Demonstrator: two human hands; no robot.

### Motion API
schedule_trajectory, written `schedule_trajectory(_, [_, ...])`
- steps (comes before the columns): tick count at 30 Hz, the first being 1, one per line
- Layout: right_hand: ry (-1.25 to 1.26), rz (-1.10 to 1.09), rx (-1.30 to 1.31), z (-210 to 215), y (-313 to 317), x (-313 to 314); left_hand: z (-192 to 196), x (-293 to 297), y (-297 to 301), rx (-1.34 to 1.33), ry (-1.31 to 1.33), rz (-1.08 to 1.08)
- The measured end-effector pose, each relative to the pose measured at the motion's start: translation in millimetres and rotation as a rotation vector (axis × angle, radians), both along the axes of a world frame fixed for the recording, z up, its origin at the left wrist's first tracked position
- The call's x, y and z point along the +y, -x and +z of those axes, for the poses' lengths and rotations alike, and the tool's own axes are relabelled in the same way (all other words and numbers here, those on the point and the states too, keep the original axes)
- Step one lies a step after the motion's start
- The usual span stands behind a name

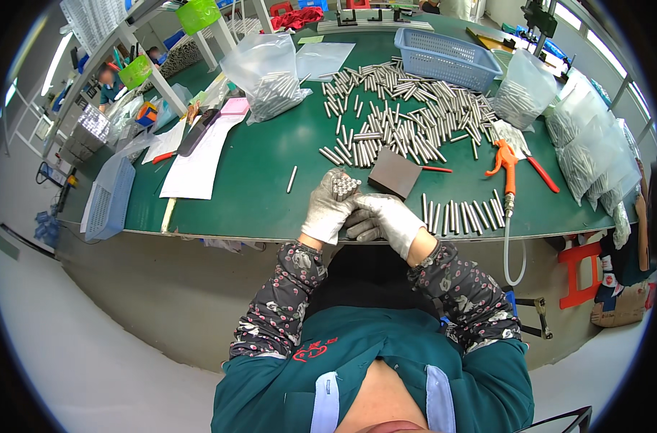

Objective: Manually sanding the ends of small metal tubes using a sanding block at an industrial workbench.

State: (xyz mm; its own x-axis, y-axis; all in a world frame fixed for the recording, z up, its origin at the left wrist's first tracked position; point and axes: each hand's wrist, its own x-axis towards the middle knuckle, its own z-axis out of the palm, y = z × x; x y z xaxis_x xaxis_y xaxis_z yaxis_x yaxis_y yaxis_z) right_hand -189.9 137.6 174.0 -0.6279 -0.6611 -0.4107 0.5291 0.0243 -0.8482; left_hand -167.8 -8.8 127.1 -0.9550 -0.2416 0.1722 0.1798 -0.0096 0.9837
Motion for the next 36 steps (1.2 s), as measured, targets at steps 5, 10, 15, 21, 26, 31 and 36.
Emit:
schedule_trajectory(5, [-0.043, -0.028, 0.068, 4, -5, -1, 1, -1, 0, -0.011, 0.096, 0.037])
schedule_trajectory(10, [-0.091, -0.063, 0.07, 7, -4, -4, 3, 3, -7, 0.168, 0.447, 0.063])
schedule_trajectory(15, [-0.113, -0.056, 0.115, 6, -5, -6, 3, -1, -8, 0.364, 0.695, 0.139])
schedule_trajectory(21, [-0.018, -0.063, 0.039, -4, 0, -1, 3, 1, -9, 0.318, 0.679, 0.173])
schedule_trajectory(26, [-0.125, -0.046, 0.171, 10, -9, 7, 5, 1, -12, 0.263, 0.58, 0.093])
schedule_trajectory(31, [-0.467, -0.361, 1.299, 2, -23, 13, -5, -1, -6, 0.21, 0.341, 0.035])
schedule_trajectory(36, [-0.455, -0.385, 1.477, 2, -19, 21, -2, -1, -5, 0.147, 0.289, 0.01])
